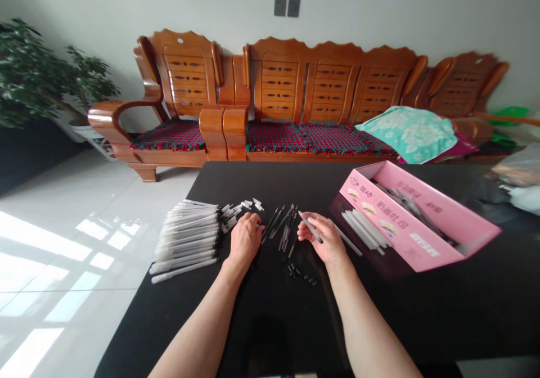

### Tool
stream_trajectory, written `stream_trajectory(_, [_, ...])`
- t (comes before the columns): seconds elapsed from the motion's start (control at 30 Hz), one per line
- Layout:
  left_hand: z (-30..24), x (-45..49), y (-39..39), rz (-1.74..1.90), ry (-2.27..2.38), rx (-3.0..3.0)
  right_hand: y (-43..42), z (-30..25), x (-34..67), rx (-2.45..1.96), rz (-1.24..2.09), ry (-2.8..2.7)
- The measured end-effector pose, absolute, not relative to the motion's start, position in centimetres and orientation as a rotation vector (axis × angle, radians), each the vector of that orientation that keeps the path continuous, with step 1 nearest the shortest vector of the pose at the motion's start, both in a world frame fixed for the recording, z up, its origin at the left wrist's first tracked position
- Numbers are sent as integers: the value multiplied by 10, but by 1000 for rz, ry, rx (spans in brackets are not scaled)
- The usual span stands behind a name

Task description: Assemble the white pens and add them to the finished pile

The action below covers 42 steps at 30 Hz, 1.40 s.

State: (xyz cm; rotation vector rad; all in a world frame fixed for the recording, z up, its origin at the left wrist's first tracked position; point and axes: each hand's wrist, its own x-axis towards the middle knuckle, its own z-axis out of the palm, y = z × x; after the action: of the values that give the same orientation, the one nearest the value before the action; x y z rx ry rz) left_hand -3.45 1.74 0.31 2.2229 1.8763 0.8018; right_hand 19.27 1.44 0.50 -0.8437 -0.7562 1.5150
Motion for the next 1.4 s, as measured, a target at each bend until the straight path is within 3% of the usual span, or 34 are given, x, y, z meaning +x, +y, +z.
stream_trajectory(0.3, [5,-37,19,1062,1719,1957,18,3,196,-746,1465,-741])
stream_trajectory(0.43, [11,-34,18,1256,1304,1362,17,2,193,-795,1405,-773])
stream_trajectory(0.6, [13,-24,12,1237,899,854,14,7,190,-806,1397,-808])
stream_trajectory(1.4, [14,-7,4,1192,832,776,10,8,184,-791,1449,-931])
